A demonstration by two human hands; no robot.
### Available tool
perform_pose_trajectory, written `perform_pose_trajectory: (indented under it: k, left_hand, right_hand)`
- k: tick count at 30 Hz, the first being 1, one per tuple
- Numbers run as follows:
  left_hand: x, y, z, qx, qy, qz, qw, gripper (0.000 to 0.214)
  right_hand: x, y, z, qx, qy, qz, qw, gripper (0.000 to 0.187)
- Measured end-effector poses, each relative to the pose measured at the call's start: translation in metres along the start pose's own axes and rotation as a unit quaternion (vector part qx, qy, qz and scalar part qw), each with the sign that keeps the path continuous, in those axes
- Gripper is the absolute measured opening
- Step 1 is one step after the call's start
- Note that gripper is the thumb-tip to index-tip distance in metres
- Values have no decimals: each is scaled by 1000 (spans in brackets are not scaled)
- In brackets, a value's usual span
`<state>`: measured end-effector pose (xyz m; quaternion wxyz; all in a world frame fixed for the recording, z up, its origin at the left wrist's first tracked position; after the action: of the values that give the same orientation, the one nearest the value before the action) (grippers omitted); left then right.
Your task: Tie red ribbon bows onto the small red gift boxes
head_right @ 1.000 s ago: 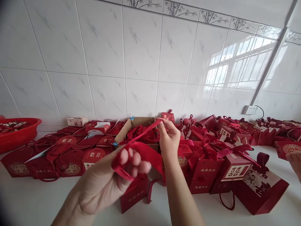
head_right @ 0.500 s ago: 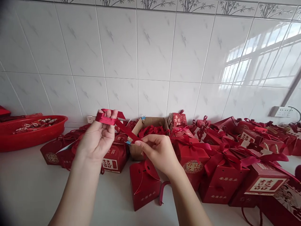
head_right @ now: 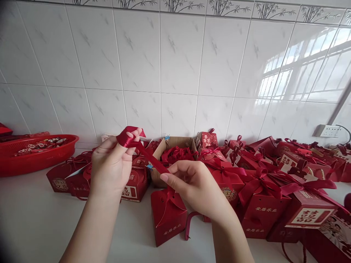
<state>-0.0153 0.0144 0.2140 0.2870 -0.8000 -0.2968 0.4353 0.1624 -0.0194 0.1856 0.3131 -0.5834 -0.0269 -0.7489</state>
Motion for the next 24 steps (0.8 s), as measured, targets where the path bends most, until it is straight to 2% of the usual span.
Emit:
perform_pose_trajectory:
  k: [5, 8, 10, 16, 24]
  left_hand:
    - [-9, -5, 5, -14, 74, 33, 997, 7]
    - [-11, -7, 10, -48, 118, 71, 989, 8]
    - [-10, -8, 11, -51, 126, 74, 988, 8]
    - [-2, -4, 4, 8, 25, -2, 1000, 8]
    - [7, 6, -4, 1, -103, -23, 994, 5]
  right_hand:
    - [0, -3, 8, -39, 78, 29, 996, 28]
    - [-1, -4, 10, -50, 86, 33, 994, 30]
    - [0, -3, 9, -47, 73, 35, 996, 30]
    - [8, 2, 8, -56, 8, 67, 996, 30]
    - [15, 4, 9, -68, 19, 171, 983, 25]
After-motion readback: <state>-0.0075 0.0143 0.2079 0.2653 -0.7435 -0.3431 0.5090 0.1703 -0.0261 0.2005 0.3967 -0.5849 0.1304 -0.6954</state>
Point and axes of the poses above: each hand's wrist, its own y-axis away from the middle knuckle, its own z-axis out of the back of the hand, x = y × z, the point moved 4 cm from there along -y, towards the middle knuckle, and after that the axes turned 9 degrees about x, right-handed, at the moved point
